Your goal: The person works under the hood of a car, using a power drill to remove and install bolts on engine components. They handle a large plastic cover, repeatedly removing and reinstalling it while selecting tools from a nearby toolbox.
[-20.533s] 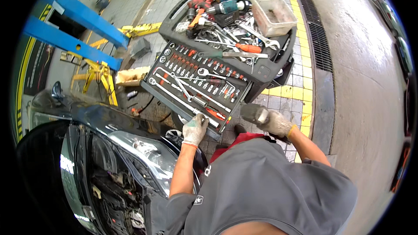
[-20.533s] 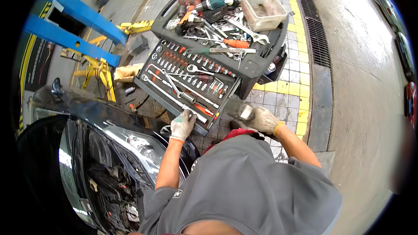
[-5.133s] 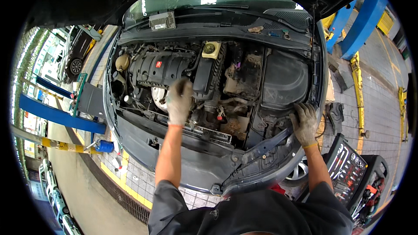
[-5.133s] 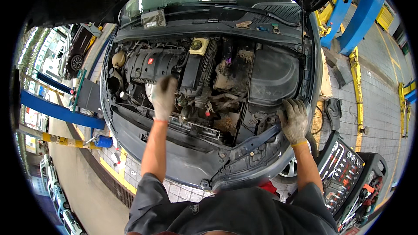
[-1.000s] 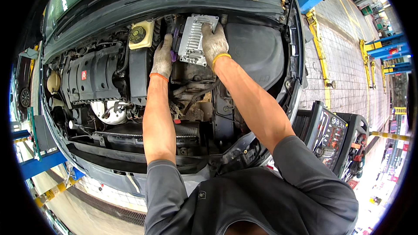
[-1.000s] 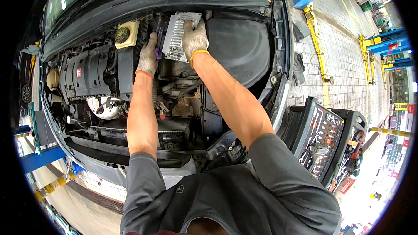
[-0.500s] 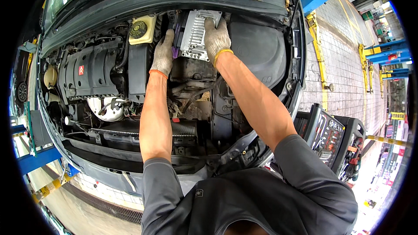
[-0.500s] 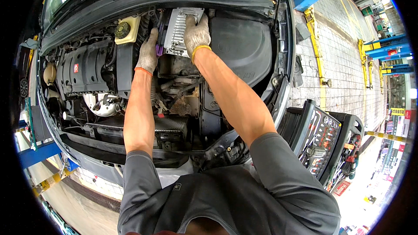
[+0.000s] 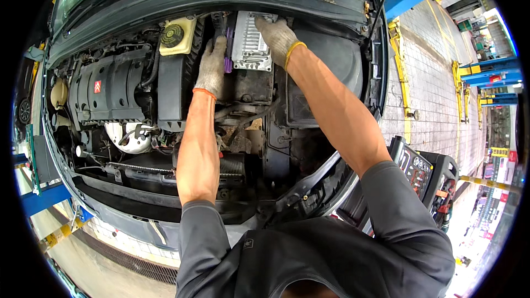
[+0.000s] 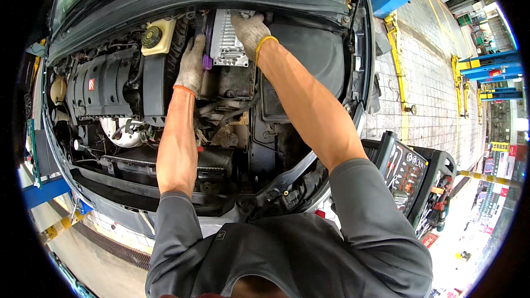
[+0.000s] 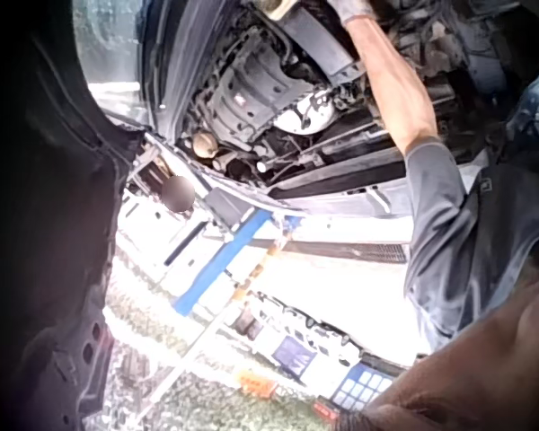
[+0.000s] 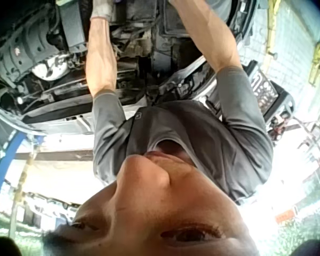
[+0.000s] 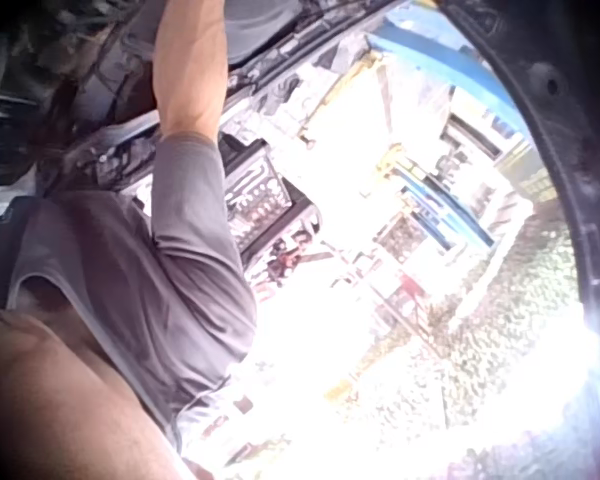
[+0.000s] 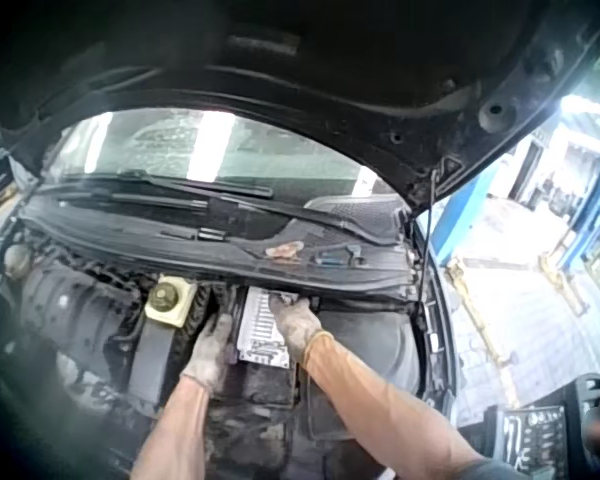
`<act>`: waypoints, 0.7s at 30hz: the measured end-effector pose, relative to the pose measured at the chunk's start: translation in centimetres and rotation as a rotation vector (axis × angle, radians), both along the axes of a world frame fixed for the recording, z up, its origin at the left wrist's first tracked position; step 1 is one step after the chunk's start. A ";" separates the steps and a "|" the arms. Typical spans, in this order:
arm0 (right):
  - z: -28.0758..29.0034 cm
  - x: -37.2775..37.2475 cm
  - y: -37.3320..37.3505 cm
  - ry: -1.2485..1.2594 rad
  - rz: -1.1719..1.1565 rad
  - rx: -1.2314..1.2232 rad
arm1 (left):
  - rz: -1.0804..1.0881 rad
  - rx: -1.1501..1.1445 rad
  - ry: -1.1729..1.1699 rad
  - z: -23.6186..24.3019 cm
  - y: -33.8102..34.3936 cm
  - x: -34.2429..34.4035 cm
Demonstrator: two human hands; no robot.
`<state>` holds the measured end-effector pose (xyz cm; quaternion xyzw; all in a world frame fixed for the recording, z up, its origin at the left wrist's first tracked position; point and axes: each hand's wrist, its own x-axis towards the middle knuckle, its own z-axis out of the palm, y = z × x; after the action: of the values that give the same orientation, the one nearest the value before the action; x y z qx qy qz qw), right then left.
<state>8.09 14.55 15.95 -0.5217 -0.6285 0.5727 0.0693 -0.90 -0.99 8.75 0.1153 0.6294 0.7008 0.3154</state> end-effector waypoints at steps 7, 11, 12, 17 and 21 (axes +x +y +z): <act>1.2 1.1 -0.6 0.018 0.040 0.047 | 0.074 0.030 -0.103 1.4 0.3 1.0; 2.0 0.9 -1.4 0.009 0.025 0.040 | 0.072 -0.026 0.068 2.7 -0.3 1.1; 1.1 0.6 -0.8 0.045 0.023 -0.028 | 0.070 0.010 0.139 2.4 -0.1 0.6; 0.8 -0.2 -0.6 0.100 -0.004 -0.152 | 0.243 0.447 -0.132 5.5 0.6 2.5; -0.1 0.1 -0.3 0.058 -0.025 -0.084 | 0.338 0.291 0.109 5.8 1.5 2.8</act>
<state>8.14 14.30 15.88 -0.5153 -0.5950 0.6126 0.0726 1.90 0.49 14.60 0.0899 0.5482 0.8198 0.1390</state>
